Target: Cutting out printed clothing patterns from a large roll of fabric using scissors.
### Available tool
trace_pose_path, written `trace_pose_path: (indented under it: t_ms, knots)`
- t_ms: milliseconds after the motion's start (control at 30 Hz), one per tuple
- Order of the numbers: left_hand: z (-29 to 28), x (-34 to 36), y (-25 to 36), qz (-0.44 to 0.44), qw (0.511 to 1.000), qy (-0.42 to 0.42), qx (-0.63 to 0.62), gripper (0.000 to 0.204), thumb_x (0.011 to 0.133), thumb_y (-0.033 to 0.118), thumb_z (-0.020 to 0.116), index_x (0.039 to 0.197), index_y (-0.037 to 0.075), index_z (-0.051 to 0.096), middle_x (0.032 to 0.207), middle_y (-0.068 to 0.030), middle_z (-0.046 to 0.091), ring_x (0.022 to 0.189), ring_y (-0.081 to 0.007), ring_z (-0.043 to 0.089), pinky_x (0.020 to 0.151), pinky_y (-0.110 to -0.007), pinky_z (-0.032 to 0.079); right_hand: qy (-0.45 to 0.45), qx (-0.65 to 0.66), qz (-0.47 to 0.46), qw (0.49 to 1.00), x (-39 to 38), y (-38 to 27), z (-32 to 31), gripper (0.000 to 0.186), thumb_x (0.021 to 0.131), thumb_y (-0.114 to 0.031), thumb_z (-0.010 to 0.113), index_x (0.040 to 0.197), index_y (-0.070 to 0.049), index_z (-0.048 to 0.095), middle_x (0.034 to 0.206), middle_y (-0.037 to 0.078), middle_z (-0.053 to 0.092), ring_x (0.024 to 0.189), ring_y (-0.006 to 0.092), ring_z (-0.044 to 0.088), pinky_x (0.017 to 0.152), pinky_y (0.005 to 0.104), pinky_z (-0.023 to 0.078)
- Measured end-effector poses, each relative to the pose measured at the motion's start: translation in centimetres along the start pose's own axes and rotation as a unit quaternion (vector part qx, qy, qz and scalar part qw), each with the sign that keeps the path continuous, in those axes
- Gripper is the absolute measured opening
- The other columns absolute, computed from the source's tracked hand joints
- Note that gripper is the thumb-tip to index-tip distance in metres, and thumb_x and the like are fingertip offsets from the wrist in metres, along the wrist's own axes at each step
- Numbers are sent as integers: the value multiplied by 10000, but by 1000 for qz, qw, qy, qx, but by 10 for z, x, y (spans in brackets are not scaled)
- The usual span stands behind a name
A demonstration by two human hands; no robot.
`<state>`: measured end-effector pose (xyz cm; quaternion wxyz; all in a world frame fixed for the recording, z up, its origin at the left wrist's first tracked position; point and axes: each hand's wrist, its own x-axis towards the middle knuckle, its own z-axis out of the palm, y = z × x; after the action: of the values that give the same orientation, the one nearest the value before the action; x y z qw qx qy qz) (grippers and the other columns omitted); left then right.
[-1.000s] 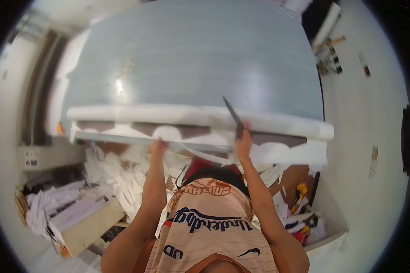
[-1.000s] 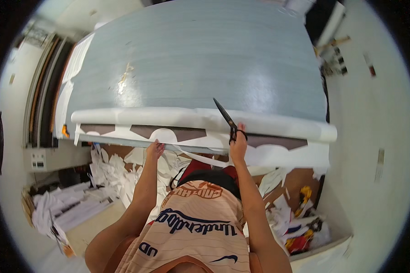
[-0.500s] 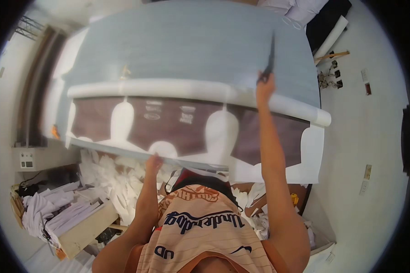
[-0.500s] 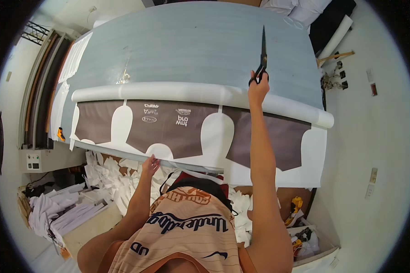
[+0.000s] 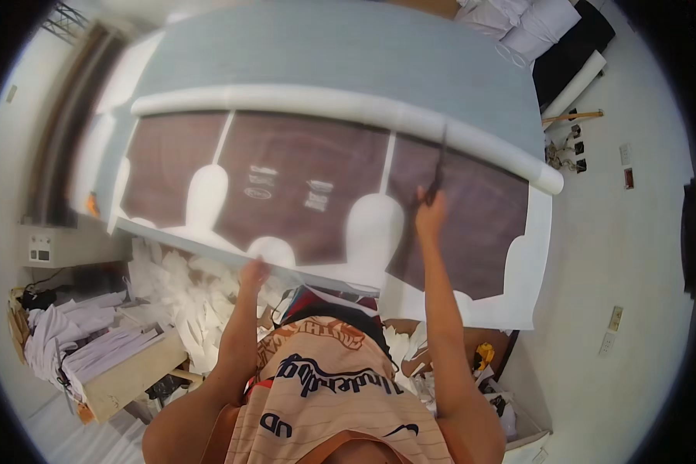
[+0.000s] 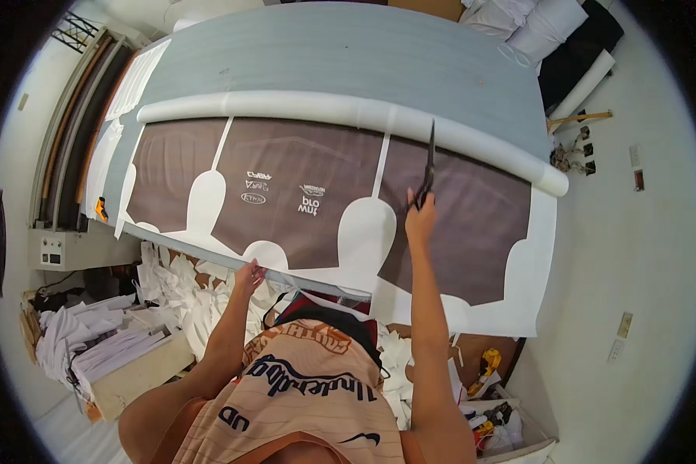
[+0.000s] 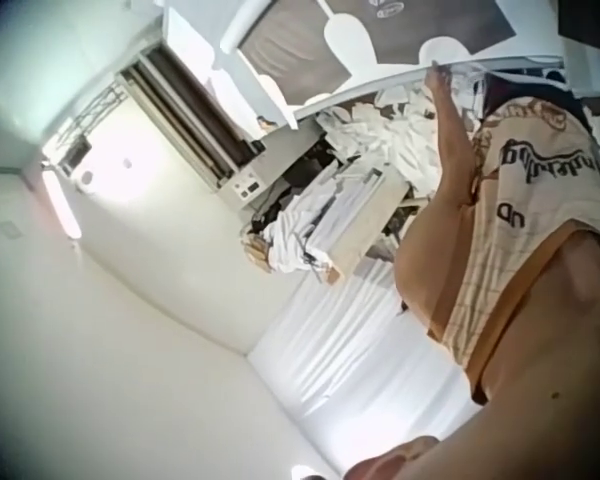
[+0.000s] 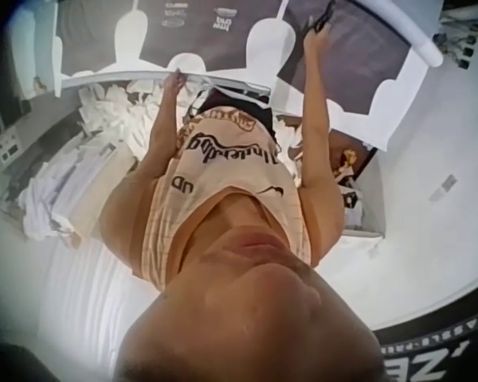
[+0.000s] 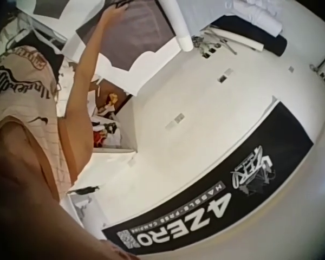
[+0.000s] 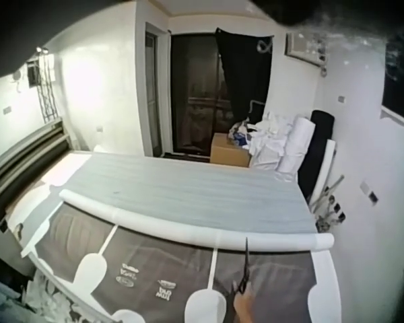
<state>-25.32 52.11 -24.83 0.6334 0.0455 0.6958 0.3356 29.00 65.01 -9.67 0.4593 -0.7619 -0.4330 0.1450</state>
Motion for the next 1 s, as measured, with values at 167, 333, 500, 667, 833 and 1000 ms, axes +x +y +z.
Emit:
trace_pose_path:
  t_ms: [167, 333, 500, 667, 833, 1000]
  knots:
    - [4, -2, -2, 27, 1000, -2, -16, 208, 974, 317, 659, 915, 135, 577, 848, 3, 642, 785, -159, 672, 716, -339, 531, -83, -36, -23, 996, 56, -19, 44, 473, 947, -296, 691, 1247, 34, 531, 1256, 281, 608, 1197, 451, 558, 966, 471, 458]
    - [25, -26, 6, 75, 996, 52, -24, 306, 995, 264, 624, 779, 70, 527, 656, -37, 548, 489, -138, 504, 559, -280, 522, -14, -18, -181, 983, 128, -19, 115, 511, 955, -262, 638, 1384, -22, 495, 1307, 278, 591, 1253, 435, 529, 1067, 445, 414]
    - [41, -44, 12, 76, 988, 117, -63, 229, 935, 237, 725, 950, 19, 656, 800, -18, 612, 640, -105, 587, 709, -298, 614, -57, -80, -83, 992, 181, -13, 174, 473, 920, -253, 685, 1299, -3, 552, 1266, 231, 618, 1227, 409, 552, 1029, 454, 436]
    - [40, -50, 20, 55, 991, 97, -75, 224, 950, 228, 708, 914, 15, 649, 855, -39, 633, 738, -164, 657, 759, -317, 602, 45, -109, -166, 979, 216, 5, 221, 477, 896, -256, 715, 1258, 18, 569, 1251, 237, 616, 1207, 410, 562, 1023, 458, 437]
    - [43, -50, 27, 59, 992, 69, -83, 238, 952, 234, 711, 956, 4, 649, 869, -67, 643, 775, -203, 682, 776, -343, 600, 28, -53, -164, 985, 347, -32, 245, 526, 880, -195, 746, 1286, 72, 544, 1345, 284, 568, 1295, 447, 506, 1071, 459, 423]
    - [43, -49, 27, 28, 993, 108, -49, 246, 955, 267, 710, 981, 29, 655, 905, -56, 668, 807, -205, 709, 720, -286, 563, 131, 104, -105, 980, 381, -103, 224, 367, 926, -259, 723, 1099, 38, 594, 906, 258, 649, 879, 471, 596, 784, 448, 493]
